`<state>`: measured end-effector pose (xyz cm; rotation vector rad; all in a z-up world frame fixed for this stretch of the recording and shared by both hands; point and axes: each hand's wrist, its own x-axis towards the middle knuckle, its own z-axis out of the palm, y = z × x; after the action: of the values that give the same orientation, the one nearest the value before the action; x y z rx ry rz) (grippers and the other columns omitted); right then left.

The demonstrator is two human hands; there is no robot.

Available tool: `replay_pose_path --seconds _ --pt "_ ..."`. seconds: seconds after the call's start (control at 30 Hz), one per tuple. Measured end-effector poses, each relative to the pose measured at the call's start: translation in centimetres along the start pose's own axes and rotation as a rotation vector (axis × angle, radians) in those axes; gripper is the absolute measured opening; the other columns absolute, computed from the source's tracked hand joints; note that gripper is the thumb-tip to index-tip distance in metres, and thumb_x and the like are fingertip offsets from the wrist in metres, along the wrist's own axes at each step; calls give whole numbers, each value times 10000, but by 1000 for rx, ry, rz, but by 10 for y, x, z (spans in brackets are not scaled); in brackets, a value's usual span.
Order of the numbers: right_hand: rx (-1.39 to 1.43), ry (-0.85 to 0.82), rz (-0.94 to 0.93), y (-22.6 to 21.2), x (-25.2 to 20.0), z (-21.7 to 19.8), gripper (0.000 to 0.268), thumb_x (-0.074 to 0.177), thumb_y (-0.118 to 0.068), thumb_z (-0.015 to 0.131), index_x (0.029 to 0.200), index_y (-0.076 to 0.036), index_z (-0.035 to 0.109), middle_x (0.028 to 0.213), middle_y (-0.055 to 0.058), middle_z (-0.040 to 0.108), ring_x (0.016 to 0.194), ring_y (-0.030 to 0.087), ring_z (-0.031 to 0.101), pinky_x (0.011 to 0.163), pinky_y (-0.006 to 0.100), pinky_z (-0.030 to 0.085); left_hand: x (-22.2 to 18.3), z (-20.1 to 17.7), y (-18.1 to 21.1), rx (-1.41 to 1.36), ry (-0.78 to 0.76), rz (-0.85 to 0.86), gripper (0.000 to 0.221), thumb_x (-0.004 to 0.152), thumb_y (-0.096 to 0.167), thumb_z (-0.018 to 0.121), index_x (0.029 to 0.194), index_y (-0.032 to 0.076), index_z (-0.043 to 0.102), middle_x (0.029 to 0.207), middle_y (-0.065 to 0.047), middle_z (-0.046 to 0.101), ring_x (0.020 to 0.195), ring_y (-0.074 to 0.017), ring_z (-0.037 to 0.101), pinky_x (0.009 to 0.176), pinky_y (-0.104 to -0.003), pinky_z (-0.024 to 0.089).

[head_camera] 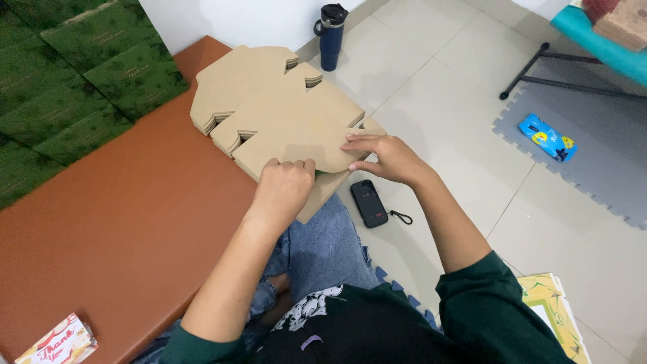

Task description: Assembling a cardboard box from a flat template by folding and tucking flaps.

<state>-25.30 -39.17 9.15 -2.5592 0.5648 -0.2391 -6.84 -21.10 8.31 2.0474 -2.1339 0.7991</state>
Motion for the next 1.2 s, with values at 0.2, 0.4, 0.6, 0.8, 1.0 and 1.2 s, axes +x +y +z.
replay_pose_path --seconds 0.2,0.4,0.6,0.8,1.0,1.2 --pt "-100 107 -69 -1 -4 10 329 1026 -355 548 1309 -262 687 1353 69 667 1274 284 598 1004 454 512 -1 -32 -17 -43 72 -9 84 884 109 606 948 144 647 688 36 675 608 -130 698 583 -279 526" --pt "-732 589 -341 34 11 67 233 1040 -224 543 1251 -238 643 1052 -7 758 1022 136 731 848 273 568 -1 -45 -22 -220 175 -45 94 912 33 591 947 113 627 668 29 633 581 -126 663 563 -239 517" --pt "-644 810 -438 46 10 60 156 994 -241 663 1131 -254 735 1028 -69 760 969 93 728 855 243 580 -17 -78 -20 -165 325 -30 57 972 101 587 986 143 623 783 8 645 699 -143 670 638 -242 530" --pt "-481 893 -780 -23 -7 68 118 927 -111 708 1027 -119 771 1071 60 779 954 207 753 800 317 606 -98 -95 -6 -60 415 -82 120 1009 132 603 1094 153 685 975 -14 707 898 -184 719 810 -297 583" --pt "-357 597 -924 -107 -33 113 100 885 -85 735 975 -65 774 1084 106 776 1007 221 755 858 316 637 -214 -132 23 -131 196 -420 305 832 138 645 1126 77 699 1186 -22 727 1154 -193 686 921 -339 543" --pt "-320 408 -1099 -179 -30 156 159 864 -123 728 1020 -92 735 1101 94 773 1046 202 742 904 319 601 -295 -139 49 -75 75 -818 312 772 91 666 1080 116 710 1141 0 748 956 -169 730 808 -322 575"
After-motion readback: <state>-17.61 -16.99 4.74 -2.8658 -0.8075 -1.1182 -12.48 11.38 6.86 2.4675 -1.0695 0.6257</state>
